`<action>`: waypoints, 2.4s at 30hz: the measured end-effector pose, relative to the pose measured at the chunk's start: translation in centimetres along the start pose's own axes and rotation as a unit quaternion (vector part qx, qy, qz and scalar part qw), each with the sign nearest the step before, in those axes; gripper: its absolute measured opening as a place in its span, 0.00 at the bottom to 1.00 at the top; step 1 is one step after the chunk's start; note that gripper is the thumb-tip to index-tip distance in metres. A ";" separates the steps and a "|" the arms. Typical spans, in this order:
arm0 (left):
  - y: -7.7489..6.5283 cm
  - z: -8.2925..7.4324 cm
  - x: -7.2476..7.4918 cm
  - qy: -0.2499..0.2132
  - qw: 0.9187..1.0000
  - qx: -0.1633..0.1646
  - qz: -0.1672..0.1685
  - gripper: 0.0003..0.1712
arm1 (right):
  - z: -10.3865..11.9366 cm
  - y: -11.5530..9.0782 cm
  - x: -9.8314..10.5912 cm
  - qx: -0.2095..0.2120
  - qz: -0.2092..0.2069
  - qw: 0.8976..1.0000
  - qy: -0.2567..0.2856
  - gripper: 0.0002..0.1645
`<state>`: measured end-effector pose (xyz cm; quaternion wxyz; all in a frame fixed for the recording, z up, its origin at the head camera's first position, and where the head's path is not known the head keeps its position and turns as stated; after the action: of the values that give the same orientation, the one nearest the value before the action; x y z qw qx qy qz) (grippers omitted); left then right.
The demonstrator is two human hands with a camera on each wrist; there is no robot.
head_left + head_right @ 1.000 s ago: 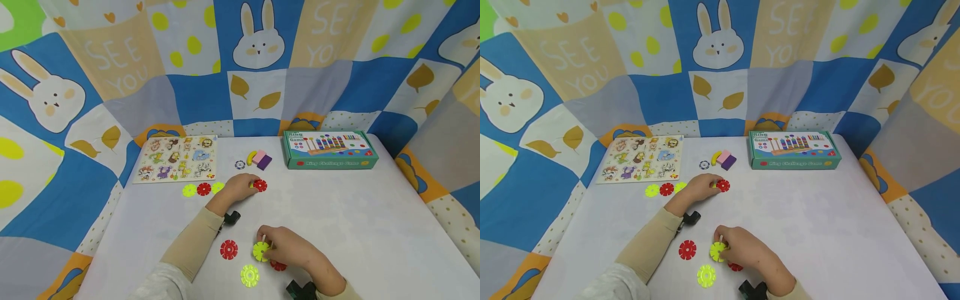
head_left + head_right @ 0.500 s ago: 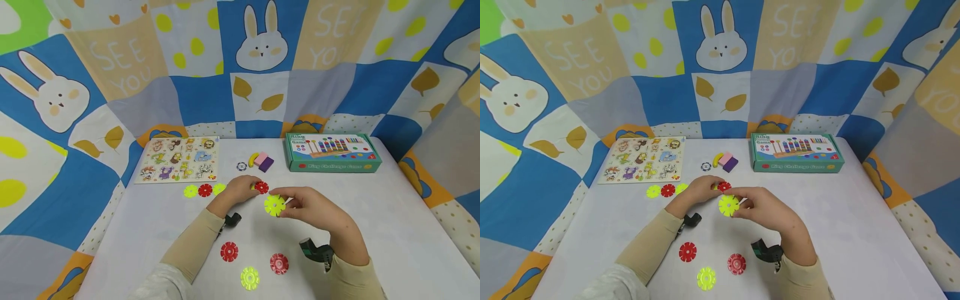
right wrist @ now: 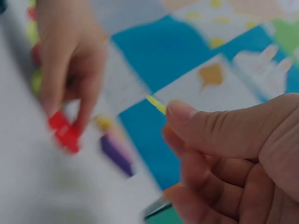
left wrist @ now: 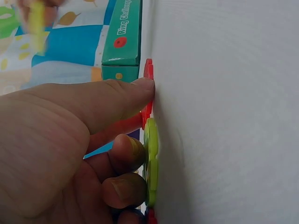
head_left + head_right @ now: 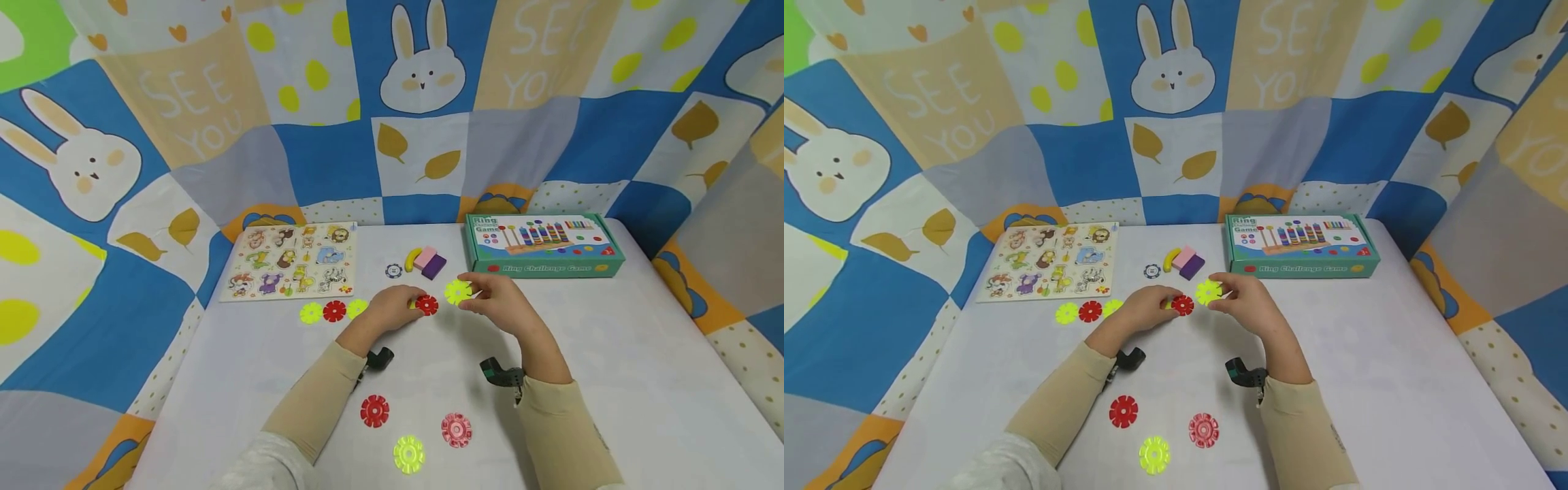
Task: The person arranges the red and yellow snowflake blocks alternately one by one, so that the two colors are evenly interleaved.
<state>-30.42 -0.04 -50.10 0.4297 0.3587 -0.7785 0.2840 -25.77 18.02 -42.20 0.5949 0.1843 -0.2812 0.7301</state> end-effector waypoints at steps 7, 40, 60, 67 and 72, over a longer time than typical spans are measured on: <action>-0.1 0.0 0.1 -0.003 1.000 0.003 0.004 0.27 | -4.7 3.1 -2.5 -0.093 0.002 0.996 0.014 0.30; 0.4 -1.4 0.6 -0.021 1.000 0.006 0.000 0.30 | -6.1 3.6 -3.3 -0.076 -0.024 0.994 -0.071 0.21; 3.7 -3.5 -1.1 -0.018 0.998 -0.050 0.047 0.29 | -3.4 0.8 -2.3 -0.046 0.022 0.995 -0.087 0.20; 3.6 -3.2 -1.1 -0.024 0.997 -0.047 0.051 0.28 | 0.6 -7.4 -7.8 0.035 0.231 0.971 0.055 0.09; 3.6 -3.1 -1.3 -0.031 0.997 -0.040 0.063 0.28 | 2.6 -13.7 -14.7 0.104 0.416 0.881 0.202 0.14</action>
<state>-31.36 4.75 -50.30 0.4005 0.3000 -0.8232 0.2683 -9.33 6.92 -46.43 0.2580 -0.0402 -0.1277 0.9568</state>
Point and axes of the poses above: each hand's wrist, its own y-axis towards the middle knuckle, its own x-axis out of the back of the hand, z = x × y, the point moved 7 cm from there along y, towards the middle knuckle, and after that the axes turned 5 degrees about -x, right-handed, at the moved point
